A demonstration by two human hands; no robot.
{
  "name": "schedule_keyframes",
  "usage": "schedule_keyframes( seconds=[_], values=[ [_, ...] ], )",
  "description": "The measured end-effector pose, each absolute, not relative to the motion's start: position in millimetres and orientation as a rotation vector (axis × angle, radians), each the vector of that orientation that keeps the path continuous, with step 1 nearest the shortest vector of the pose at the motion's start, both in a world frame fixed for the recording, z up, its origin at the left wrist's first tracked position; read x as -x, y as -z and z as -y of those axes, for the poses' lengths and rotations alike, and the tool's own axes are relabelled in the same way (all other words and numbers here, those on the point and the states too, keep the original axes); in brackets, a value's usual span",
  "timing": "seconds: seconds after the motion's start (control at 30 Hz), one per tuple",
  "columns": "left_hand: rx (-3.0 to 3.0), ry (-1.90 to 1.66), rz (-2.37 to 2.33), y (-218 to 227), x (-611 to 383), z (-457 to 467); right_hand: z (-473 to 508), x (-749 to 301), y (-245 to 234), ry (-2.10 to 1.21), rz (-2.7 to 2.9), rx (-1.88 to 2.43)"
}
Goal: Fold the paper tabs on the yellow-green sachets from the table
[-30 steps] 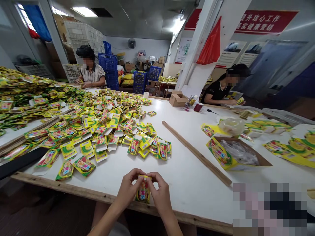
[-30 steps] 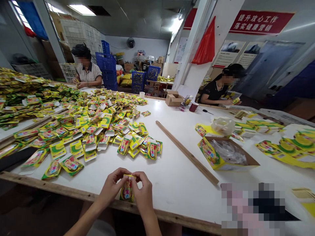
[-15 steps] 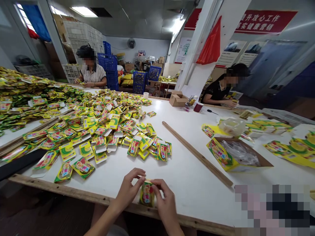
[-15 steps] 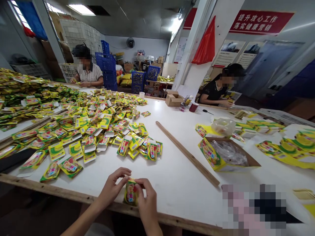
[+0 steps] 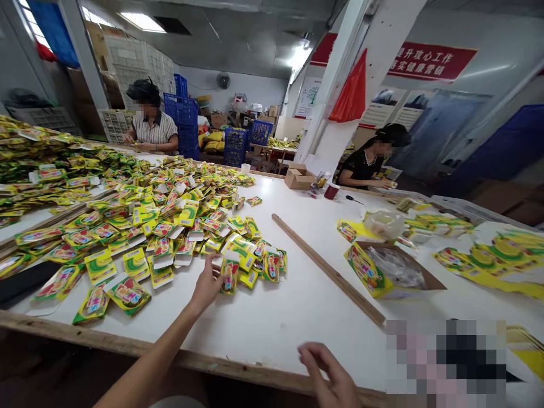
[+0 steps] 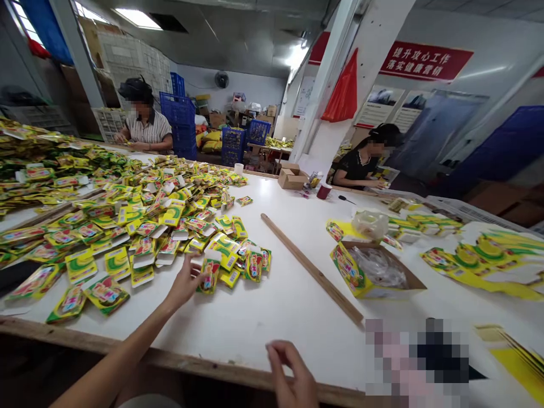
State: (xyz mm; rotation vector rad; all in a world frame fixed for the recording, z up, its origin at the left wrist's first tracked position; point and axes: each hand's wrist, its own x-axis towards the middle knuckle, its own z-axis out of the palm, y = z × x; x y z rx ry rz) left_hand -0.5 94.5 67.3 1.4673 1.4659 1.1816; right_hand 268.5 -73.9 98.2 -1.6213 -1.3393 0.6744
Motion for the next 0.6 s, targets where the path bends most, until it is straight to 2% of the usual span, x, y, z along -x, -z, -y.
schedule_keyframes(
  seconds=[0.27, 0.47, 0.6],
  values=[
    [-1.413, -1.088, -1.016, -68.5, -3.3, 2.7, 13.2, -175.3, -75.3, -0.922, 1.364, 1.23],
    [-1.473, -0.997, -1.024, -63.2, 0.1, 4.9, 18.2, -177.0, -72.5, -1.0, 1.479, 1.218],
    [-1.419, -1.026, -0.971, -63.3, -8.8, -4.6, 11.4, -181.7, -83.3, -0.912, 1.552, 1.263]
  ],
)
